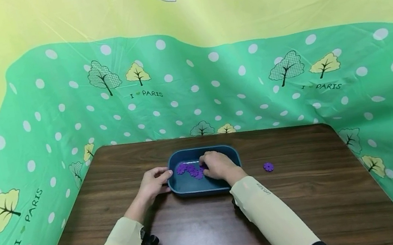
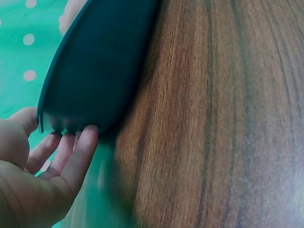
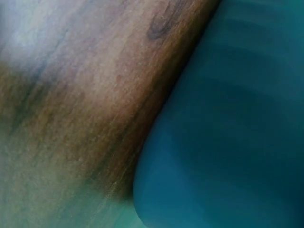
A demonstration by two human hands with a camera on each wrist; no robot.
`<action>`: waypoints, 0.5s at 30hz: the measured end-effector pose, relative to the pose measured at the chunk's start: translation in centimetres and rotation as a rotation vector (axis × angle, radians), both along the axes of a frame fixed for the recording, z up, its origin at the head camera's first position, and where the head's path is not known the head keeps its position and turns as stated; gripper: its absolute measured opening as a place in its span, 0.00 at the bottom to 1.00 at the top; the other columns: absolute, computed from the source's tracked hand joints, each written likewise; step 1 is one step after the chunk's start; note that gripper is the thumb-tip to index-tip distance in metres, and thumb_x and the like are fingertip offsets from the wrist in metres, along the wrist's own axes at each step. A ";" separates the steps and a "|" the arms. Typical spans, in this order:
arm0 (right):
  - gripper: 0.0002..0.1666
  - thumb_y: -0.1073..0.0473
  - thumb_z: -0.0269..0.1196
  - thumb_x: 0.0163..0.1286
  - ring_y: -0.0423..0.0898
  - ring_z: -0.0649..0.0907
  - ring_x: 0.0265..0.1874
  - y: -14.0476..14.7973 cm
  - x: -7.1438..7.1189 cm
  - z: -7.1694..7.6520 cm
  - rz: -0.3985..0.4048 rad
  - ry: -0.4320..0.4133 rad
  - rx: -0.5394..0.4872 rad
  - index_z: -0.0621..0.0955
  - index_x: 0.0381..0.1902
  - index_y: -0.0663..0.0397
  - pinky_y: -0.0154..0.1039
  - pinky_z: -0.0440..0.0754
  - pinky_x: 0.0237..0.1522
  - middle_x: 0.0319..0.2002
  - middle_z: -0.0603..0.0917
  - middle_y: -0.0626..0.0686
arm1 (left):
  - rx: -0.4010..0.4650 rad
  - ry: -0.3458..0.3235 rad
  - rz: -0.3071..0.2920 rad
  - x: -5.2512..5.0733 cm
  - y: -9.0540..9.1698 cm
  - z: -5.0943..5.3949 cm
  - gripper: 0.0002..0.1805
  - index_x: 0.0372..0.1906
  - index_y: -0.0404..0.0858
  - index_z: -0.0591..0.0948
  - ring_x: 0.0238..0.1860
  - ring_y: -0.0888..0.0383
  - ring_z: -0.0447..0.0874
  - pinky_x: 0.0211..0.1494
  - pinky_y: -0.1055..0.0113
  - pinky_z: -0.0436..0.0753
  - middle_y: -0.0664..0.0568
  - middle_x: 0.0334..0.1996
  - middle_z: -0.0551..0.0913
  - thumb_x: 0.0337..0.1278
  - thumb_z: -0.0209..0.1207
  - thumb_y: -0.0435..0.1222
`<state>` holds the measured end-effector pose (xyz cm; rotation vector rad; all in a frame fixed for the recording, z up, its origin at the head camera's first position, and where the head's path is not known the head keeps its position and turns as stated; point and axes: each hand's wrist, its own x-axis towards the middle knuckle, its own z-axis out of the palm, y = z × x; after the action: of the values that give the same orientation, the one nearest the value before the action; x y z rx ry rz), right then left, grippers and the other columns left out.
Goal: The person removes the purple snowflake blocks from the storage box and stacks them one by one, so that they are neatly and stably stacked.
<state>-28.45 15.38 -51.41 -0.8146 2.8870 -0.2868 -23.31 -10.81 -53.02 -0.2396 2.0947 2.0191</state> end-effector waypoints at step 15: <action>0.11 0.55 0.69 0.70 0.50 0.83 0.55 -0.1 0.0 0.0 -0.024 -0.033 -0.044 0.88 0.49 0.49 0.49 0.83 0.63 0.52 0.84 0.49 | 0.005 0.000 0.000 0.0 0.0 0.1 0.21 0.60 0.31 0.81 0.39 0.52 0.88 0.36 0.59 0.93 0.41 0.44 0.85 0.67 0.65 0.36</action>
<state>-28.47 15.30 -51.43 -0.7753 2.8708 -0.3644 -23.31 -10.84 -52.92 -0.2390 2.0893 2.0239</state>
